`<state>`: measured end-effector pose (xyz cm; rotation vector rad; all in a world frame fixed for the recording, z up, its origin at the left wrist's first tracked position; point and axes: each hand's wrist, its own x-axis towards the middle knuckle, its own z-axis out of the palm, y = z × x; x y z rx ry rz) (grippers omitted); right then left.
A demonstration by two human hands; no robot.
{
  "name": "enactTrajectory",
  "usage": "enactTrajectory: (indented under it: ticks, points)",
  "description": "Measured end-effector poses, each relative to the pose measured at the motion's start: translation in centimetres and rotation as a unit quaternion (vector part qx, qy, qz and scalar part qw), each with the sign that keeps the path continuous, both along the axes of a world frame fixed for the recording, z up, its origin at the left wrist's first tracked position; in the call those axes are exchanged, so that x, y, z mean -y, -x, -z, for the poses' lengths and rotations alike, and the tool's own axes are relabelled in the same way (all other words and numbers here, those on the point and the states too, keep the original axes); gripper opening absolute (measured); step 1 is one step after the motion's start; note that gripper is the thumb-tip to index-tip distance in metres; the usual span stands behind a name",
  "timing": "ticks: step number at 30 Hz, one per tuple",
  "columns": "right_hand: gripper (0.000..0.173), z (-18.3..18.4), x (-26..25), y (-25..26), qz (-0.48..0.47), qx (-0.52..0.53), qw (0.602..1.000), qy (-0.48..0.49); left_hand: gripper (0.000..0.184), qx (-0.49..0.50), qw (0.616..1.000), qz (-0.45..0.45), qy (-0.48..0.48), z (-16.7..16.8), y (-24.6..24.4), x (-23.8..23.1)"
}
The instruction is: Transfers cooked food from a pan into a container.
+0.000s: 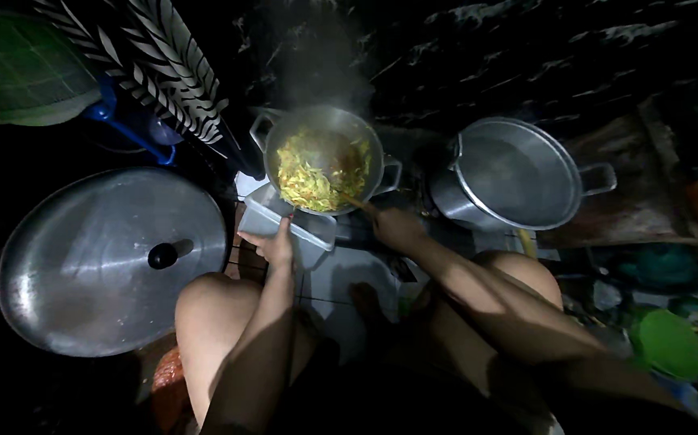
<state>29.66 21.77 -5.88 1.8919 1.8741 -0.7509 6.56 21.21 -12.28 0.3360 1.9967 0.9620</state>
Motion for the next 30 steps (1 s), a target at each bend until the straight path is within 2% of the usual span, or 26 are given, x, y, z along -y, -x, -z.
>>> enactTrajectory:
  ticks: [5,12,30]
  points:
    - [0.051,0.2,-0.1,-0.4,0.007,-0.007,1.000,-0.004,0.132,0.023,0.999,-0.042,-0.008,0.8,0.0,-0.3]
    - [0.048,-0.9,-0.6,0.0,0.021,-0.013,0.999,0.023,0.134,0.023,1.000,-0.013,0.010,0.6,0.3,-0.4]
    - [0.046,-1.3,-0.1,-0.7,0.012,-0.031,0.999,0.001,0.128,0.030,0.999,-0.017,0.015,1.1,0.7,0.2]
